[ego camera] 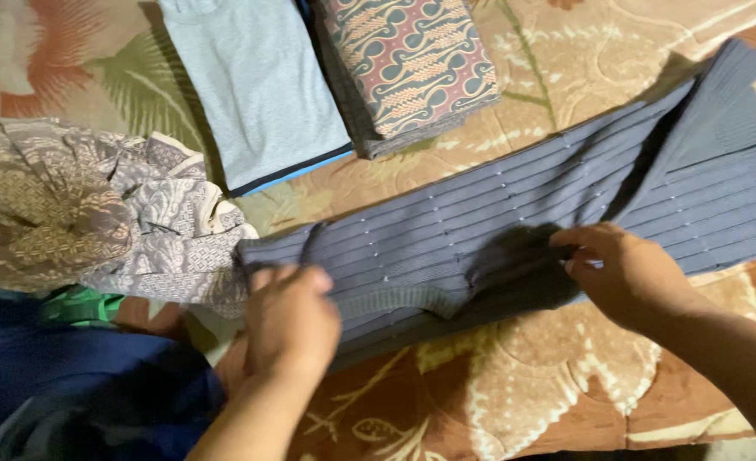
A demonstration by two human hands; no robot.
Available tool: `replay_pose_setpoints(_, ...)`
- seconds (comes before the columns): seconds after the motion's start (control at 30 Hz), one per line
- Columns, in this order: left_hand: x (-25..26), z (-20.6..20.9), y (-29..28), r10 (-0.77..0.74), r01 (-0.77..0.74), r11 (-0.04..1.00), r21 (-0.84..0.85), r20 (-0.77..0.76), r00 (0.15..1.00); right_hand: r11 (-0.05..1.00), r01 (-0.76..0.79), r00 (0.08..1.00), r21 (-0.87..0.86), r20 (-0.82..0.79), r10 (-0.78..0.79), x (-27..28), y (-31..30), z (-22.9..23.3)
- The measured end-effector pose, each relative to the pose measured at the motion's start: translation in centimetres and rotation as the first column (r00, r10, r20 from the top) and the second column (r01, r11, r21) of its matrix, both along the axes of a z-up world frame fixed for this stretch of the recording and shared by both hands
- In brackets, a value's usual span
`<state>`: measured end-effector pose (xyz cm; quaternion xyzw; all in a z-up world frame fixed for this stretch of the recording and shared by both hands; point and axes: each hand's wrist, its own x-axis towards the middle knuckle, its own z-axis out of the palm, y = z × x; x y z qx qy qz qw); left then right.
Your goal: The person folds a grey sweater and a green checkered shirt on a bed, smoothing and aligning each garment before folding it into a compact rectangle. The folded items are stacked neatly on the bed.
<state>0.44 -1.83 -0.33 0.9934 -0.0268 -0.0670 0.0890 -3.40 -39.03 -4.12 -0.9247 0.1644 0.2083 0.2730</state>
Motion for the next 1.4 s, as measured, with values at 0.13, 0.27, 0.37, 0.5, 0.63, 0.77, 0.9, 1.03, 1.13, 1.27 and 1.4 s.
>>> replay_pose_setpoints(0.13, 1.0, -1.3, -9.7, -0.259, 0.251, 0.923, -0.293, 0.012, 0.966, 0.998, -0.029, 0.985, -0.049, 0.17, 0.036, 1.1, -3.3, 0.0)
replay_pose_setpoints(0.27, 0.0, -1.5, -17.9, -0.461, 0.363, 0.817, -0.448, -0.128, 0.878, 0.997, 0.056, 0.992, -0.057, 0.12, -0.049, 3.0, -7.4, -0.2)
replay_pose_setpoints(0.37, 0.0, -1.0, -21.9, -0.56, 0.477, 0.812, -0.336, -0.221, 0.799, 0.99, 0.05, 0.99, -0.135, 0.14, -0.03, 5.2, -10.1, -0.1)
replay_pose_setpoints(0.5, -0.5, -0.1, -23.2, -0.541, 0.48, 0.84, -0.251, -0.434, 0.72, 0.976, 0.201, 0.978, -0.084, 0.075, -0.195, 7.2, -12.3, -0.2)
replay_pose_setpoints(0.63, -0.5, 0.5, -23.2, -0.54, 0.468, 0.841, -0.272, -0.479, 0.692, 0.817, 0.574, 0.811, 0.057, 0.098, -0.577, 8.1, -13.7, -0.7)
replay_pose_setpoints(0.77, -0.3, 0.9, -24.3, -0.597, 0.524, 0.799, -0.296, -0.496, 0.631, 0.329, 0.775, 0.5, 0.54, -0.205, -0.841, 7.9, -14.7, -1.9)
replay_pose_setpoints(0.9, 0.2, 1.1, -26.2, -0.595, 0.516, 0.794, -0.322, -0.588, 0.548, -0.05, 0.688, 0.366, 0.724, -0.406, -0.837, 6.8, -15.6, -2.4)
replay_pose_setpoints(1.03, 0.8, 0.6, -28.6, -0.605, 0.678, 0.705, -0.209, -0.676, 0.421, 0.037, 0.697, 0.481, 0.716, -0.429, -0.764, 6.8, -15.9, -1.0)
replay_pose_setpoints(1.13, 0.6, -0.4, -29.3, -0.604, 0.571, 0.783, -0.246, -0.521, 0.603, 0.088, 0.662, 0.505, 0.745, -0.355, -0.787, 6.5, -15.3, 0.7)
replay_pose_setpoints(1.27, -0.8, -0.7, -29.3, -0.596, 0.493, 0.795, -0.353, -0.308, 0.741, 0.322, 0.651, 0.523, 0.687, -0.098, -0.847, 4.1, -14.9, 3.5)
replay_pose_setpoints(1.4, -2.1, -0.3, -28.4, -0.638, 0.557, 0.769, -0.313, -0.326, 0.698, -0.056, 0.7, 0.225, 0.712, -0.294, -0.929, 2.3, -13.9, 3.2)
